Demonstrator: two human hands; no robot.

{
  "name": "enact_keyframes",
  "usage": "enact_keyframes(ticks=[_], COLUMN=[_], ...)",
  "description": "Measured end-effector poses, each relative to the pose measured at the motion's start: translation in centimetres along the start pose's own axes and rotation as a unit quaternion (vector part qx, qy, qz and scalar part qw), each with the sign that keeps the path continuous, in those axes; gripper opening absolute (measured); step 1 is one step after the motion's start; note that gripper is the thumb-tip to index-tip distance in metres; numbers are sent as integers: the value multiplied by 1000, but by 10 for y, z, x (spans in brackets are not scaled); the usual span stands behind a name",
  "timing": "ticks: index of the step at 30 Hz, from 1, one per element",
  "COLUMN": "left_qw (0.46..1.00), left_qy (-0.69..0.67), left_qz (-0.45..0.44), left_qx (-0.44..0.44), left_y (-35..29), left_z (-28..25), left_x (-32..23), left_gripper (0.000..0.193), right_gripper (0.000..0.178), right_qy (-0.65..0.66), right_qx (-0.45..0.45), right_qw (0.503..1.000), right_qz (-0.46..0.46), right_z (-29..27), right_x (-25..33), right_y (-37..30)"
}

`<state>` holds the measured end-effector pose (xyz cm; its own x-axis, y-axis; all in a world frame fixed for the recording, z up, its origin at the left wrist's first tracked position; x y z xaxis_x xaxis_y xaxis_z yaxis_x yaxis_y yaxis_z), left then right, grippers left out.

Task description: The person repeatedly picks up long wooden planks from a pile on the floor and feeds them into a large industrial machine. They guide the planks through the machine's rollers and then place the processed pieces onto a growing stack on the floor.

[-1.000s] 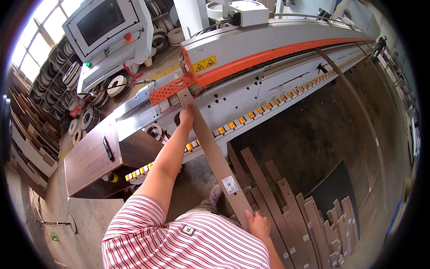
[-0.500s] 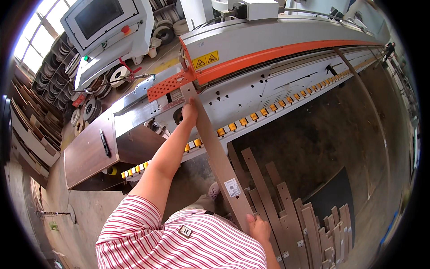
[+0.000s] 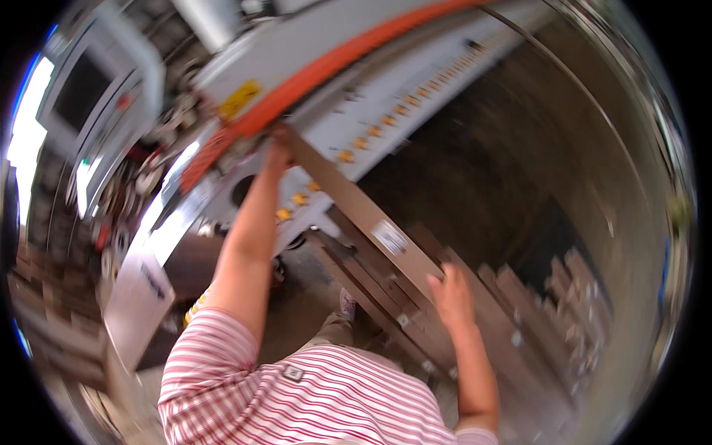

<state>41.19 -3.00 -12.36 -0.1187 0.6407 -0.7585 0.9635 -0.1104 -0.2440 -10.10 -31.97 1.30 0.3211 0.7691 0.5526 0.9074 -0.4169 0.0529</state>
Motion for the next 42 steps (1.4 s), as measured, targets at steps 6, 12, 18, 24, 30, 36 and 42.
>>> enact_keyframes(ticks=[6,12,18,24,30,36,42], left_qw=[834,936,949,941,944,830,784], left_qy=[390,242,247,262,222,283,-417], left_qz=[391,249,193,213,243,474,-87], left_qx=[15,52,38,40,33,-81,452], left_y=[-100,-187,-184,-168,-179,-242,-465], left_z=[0,8,1,1,-1,21,147], left_x=[29,-33,-25,-17,-19,-50,-45], left_gripper=[40,42,43,49,45,40,48], right_gripper=[32,43,32,36,62,57,56], right_qy=[49,-80,-266,-284,-192,-56,21], right_qx=[14,101,-68,109,108,168,190], right_qw=[993,964,946,930,962,978,981], right_qz=[-108,234,173,206,162,109,38], right_z=[32,169,150,156,80,-6,-13], right_x=[-19,-242,-307,-328,-269,-169,-65], right_y=[-85,-116,-58,-26,-53,-92,-106])
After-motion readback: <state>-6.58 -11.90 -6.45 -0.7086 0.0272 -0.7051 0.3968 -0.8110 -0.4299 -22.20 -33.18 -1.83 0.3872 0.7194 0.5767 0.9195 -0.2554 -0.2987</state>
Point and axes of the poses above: each hand's wrist, its own y-axis towards the middle knuckle, its own z-axis out of the palm, x = y × z, the point moved 6 cm from there along y, towards the middle knuckle, and after that the axes turned 4 degrees about x, right-handed, at the moved point
